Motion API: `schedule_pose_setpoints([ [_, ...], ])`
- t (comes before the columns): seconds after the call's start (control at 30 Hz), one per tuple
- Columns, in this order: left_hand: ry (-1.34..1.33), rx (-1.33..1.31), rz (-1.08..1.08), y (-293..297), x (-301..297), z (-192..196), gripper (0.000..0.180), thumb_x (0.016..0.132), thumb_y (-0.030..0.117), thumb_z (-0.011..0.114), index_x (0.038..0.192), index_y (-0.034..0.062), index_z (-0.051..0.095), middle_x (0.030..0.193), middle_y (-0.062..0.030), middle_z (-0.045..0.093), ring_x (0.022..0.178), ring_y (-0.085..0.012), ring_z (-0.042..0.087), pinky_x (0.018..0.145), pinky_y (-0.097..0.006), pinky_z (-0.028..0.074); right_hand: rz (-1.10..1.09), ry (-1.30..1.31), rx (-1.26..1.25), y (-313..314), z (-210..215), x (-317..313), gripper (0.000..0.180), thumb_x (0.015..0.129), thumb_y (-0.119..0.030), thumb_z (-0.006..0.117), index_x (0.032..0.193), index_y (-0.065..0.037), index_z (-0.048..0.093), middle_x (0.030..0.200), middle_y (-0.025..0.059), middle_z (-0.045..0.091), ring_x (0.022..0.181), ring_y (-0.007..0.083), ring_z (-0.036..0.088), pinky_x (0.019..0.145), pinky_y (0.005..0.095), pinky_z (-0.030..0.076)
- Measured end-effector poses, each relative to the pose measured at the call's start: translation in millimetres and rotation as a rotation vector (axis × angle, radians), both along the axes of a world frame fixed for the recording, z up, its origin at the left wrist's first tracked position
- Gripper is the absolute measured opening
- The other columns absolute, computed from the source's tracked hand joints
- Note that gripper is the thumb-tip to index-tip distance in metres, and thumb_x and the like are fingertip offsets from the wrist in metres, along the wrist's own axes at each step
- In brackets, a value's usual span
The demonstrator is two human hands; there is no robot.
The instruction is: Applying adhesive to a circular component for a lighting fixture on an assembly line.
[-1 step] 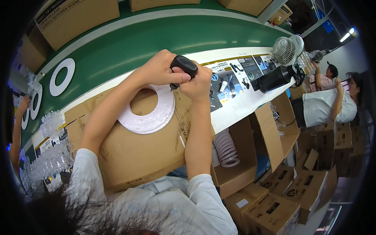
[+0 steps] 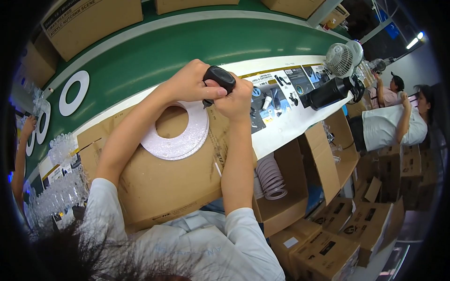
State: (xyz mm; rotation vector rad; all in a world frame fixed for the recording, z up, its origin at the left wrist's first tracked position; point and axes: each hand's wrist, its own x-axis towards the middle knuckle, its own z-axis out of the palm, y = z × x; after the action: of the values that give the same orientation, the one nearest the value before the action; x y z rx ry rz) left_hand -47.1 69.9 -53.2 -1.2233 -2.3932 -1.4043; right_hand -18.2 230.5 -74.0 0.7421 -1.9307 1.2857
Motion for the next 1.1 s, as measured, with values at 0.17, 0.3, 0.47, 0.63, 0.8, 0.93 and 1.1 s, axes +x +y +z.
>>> schedule_pose_setpoints([
  [0.17, -0.067, -0.104, 0.003, -3, 2, 14, 0.034, 0.074, 0.031, 0.076, 0.08, 0.0001, 0.064, 0.064, -0.0121, 0.06, 0.057, -0.0233, 0.058, 0.056, -0.034, 0.047, -0.004, -0.016, -0.023, 4, -1, -1, 0.018, 0.076, -0.014, 0.077, 0.083, 0.001, 0.07, 0.068, 0.0111, 0.069, 0.059, 0.0192, 0.067, 0.056, 0.0286, 0.051],
  [0.3, -0.139, -0.314, 0.024, -14, 6, 35, 0.054, 0.068, 0.039, 0.082, 0.104, 0.0023, 0.066, 0.087, -0.0131, 0.067, 0.076, -0.0238, 0.062, 0.07, -0.034, 0.049, 0.039, -0.11, -0.265, 12, -7, -1, 0.03, 0.083, -0.025, 0.076, 0.084, 0.003, 0.068, 0.069, 0.0082, 0.068, 0.063, 0.0143, 0.064, 0.058, 0.0276, 0.05],
  [0.47, 0.061, -0.739, 0.262, -54, 14, 25, 0.059, 0.065, 0.048, 0.084, 0.099, 0.0012, 0.073, 0.089, -0.0163, 0.072, 0.084, -0.0322, 0.069, 0.074, -0.04, 0.055, 0.104, -0.149, -0.487, 11, -7, -5, 0.031, 0.088, -0.027, 0.072, 0.085, 0.003, 0.065, 0.073, 0.0031, 0.064, 0.067, 0.0111, 0.057, 0.063, 0.0262, 0.048],
  [0.63, -0.22, -1.265, 0.325, -48, 5, 27, 0.045, 0.06, 0.029, 0.088, 0.093, 0.0008, 0.074, 0.093, -0.016, 0.073, 0.088, -0.0308, 0.07, 0.076, -0.04, 0.057, 0.075, -0.161, -0.493, 10, -7, -4, 0.031, 0.092, -0.028, 0.069, 0.083, 0.001, 0.062, 0.075, -0.0009, 0.059, 0.07, 0.008, 0.052, 0.064, 0.024, 0.044],
  [0.8, -0.156, -1.201, 0.45, -57, 2, 33, 0.036, 0.058, 0.023, 0.085, 0.086, 0.0033, 0.074, 0.09, -0.0176, 0.071, 0.085, -0.0328, 0.069, 0.075, -0.04, 0.056, -0.001, -0.144, -0.521, 9, -11, -9, 0.033, 0.092, -0.03, 0.067, 0.082, 0.001, 0.063, 0.075, -0.0004, 0.06, 0.069, 0.0077, 0.053, 0.063, 0.0235, 0.044],
  [0.93, -0.097, -1.128, 0.73, -93, -15, 43, 0.034, 0.063, 0.029, 0.08, 0.087, 0.0055, 0.074, 0.092, -0.0183, 0.071, 0.087, -0.0334, 0.07, 0.077, -0.041, 0.057, 0.053, -0.165, -0.641, 13, -15, -14, 0.034, 0.093, -0.031, 0.066, 0.082, 0.001, 0.063, 0.075, 0.0005, 0.061, 0.068, 0.0084, 0.055, 0.062, 0.0235, 0.045],
  [1.1, -0.172, -0.965, 1.205, -176, -46, -1, 0.036, 0.074, 0.035, 0.073, 0.098, 0.0083, 0.073, 0.101, -0.0156, 0.071, 0.095, -0.0324, 0.069, 0.081, -0.041, 0.056, 0.137, -0.209, -0.651, -2, -11, -10, 0.032, 0.092, -0.03, 0.067, 0.083, 0.001, 0.064, 0.075, 0.001, 0.062, 0.066, 0.0088, 0.056, 0.06, 0.0244, 0.047],
])
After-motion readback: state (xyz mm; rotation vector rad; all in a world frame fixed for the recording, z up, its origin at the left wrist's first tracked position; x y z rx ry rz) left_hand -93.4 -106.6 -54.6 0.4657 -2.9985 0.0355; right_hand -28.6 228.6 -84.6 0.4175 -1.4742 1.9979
